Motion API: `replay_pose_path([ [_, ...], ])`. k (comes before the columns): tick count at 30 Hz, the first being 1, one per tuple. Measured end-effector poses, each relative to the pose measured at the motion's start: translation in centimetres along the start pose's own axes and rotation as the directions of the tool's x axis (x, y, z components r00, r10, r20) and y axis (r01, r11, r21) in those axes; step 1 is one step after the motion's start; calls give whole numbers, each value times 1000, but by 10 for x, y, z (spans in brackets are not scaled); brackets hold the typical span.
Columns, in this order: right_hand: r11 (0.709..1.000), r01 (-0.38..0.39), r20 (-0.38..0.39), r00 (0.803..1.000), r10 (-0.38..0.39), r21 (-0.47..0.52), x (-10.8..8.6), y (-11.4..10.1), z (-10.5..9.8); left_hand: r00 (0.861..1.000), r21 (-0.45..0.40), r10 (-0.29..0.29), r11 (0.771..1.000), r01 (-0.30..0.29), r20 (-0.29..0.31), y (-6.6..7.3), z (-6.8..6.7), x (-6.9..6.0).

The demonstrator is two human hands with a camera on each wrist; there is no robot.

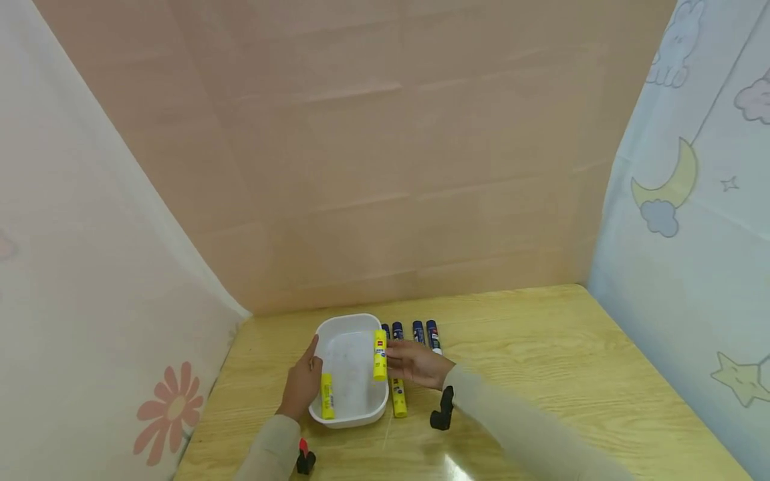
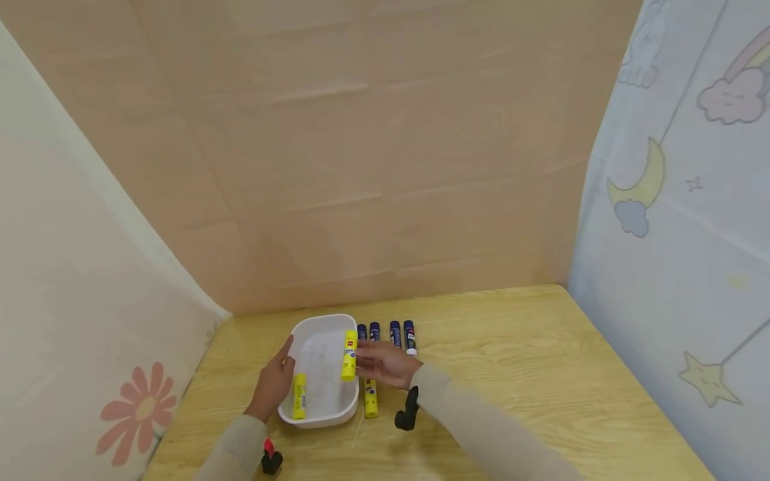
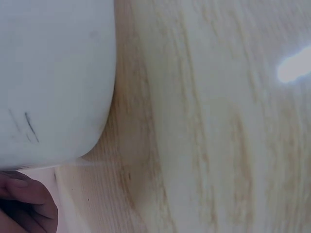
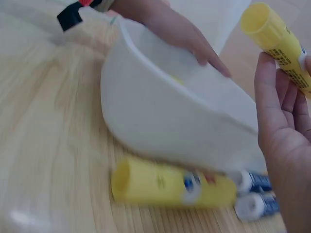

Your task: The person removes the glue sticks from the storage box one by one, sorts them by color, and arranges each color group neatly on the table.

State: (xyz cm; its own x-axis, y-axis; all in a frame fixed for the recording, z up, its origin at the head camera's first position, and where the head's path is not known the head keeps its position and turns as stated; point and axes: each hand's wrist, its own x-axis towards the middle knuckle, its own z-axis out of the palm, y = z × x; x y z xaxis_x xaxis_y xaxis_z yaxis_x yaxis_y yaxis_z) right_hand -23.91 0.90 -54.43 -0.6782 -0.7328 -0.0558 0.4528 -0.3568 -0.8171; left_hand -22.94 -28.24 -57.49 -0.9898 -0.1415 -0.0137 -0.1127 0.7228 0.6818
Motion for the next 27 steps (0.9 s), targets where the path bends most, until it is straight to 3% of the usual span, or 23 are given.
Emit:
replay_pose_path([
  [7, 992, -45, -97, 995, 34, -115, -28, -6, -31, 1000, -8, -13, 1000, 13, -6, 2, 0, 0],
  [13, 982, -98, -174, 982, 69, -162, -40, -1, -48, 1000, -6, -23, 1000, 23, 3, 1, 1, 0],
  [19, 973, -139, -169, 980, 109, -182, -44, 4, -56, 999, -4, -37, 999, 38, 16, 1, 3, 0],
  [23, 939, -179, -206, 971, 120, -293, -46, 7, -56, 999, -8, -30, 1000, 30, 16, 2, 4, -2],
  [27, 878, -255, -297, 945, 137, -406, -45, 10, -51, 1000, -6, -25, 1000, 25, 9, 2, 5, -2],
])
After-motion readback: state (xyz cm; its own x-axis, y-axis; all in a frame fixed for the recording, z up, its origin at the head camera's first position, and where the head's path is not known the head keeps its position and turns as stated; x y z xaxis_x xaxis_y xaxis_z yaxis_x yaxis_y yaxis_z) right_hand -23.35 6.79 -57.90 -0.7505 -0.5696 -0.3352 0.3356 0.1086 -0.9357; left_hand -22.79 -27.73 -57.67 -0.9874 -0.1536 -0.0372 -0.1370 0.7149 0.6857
